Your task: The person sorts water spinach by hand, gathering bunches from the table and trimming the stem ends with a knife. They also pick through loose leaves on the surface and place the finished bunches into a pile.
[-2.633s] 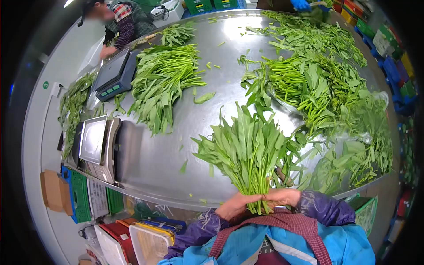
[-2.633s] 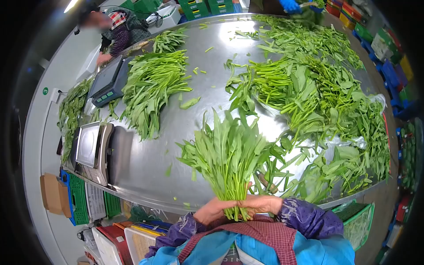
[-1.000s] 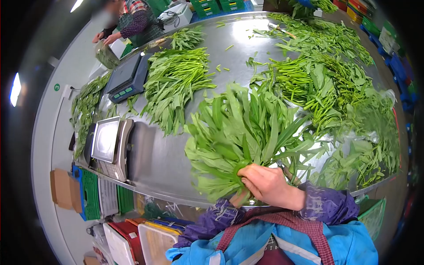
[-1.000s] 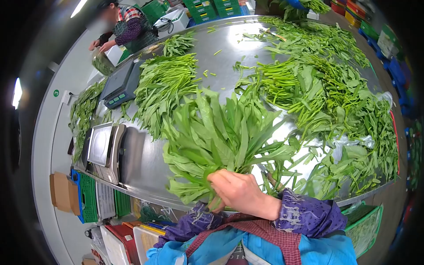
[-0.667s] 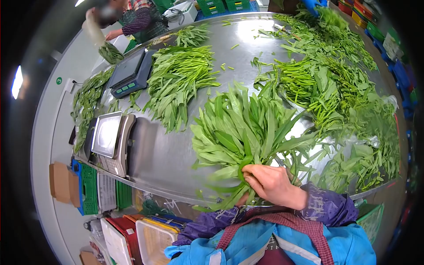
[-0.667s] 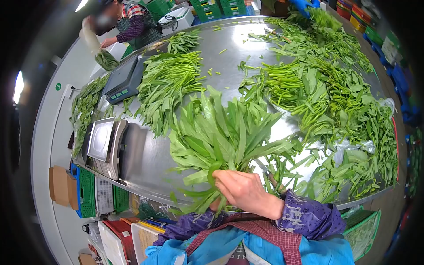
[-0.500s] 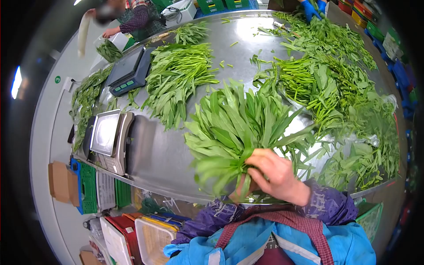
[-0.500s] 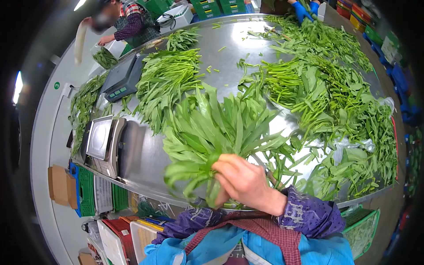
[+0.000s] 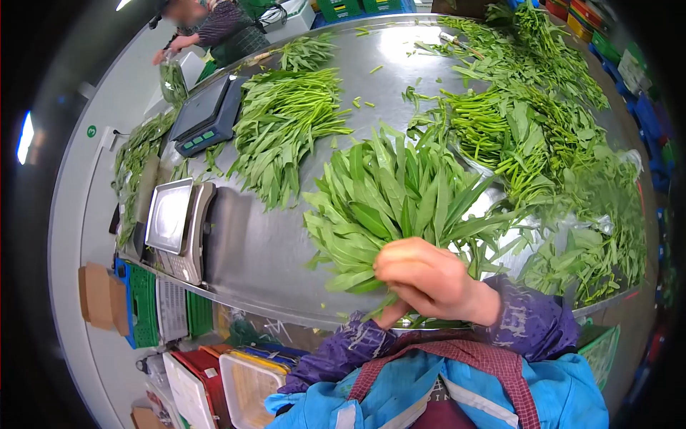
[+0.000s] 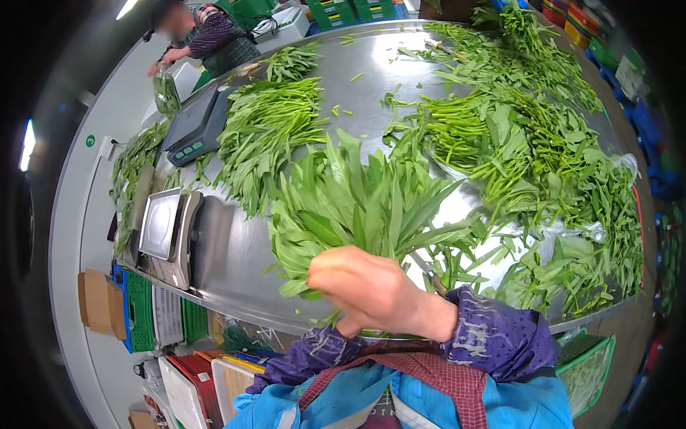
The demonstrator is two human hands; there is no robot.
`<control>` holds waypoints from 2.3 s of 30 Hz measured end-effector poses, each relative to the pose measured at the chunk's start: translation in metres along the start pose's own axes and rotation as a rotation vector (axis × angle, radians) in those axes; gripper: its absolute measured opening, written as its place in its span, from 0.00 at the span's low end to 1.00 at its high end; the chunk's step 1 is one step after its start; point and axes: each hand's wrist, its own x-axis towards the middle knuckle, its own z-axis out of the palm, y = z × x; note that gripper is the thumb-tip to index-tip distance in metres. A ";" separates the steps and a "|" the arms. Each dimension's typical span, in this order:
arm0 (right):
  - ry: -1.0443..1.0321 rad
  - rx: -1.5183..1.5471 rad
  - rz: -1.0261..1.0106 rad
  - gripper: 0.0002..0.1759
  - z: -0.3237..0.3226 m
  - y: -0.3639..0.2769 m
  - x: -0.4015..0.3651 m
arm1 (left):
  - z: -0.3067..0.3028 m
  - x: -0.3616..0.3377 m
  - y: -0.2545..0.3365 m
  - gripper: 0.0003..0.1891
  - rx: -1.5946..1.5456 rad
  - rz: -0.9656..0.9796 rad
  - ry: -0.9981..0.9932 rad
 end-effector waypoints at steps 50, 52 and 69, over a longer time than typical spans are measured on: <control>0.460 0.828 1.432 0.20 -0.073 0.016 -0.121 | -0.034 0.009 -0.063 0.13 0.320 0.039 0.184; 0.071 0.583 1.339 0.29 -0.046 0.012 -0.122 | -0.032 0.007 -0.059 0.14 0.332 0.067 0.195; 0.393 1.069 1.650 0.23 0.015 0.052 -0.156 | -0.030 -0.014 0.026 0.31 -0.655 -0.842 -0.235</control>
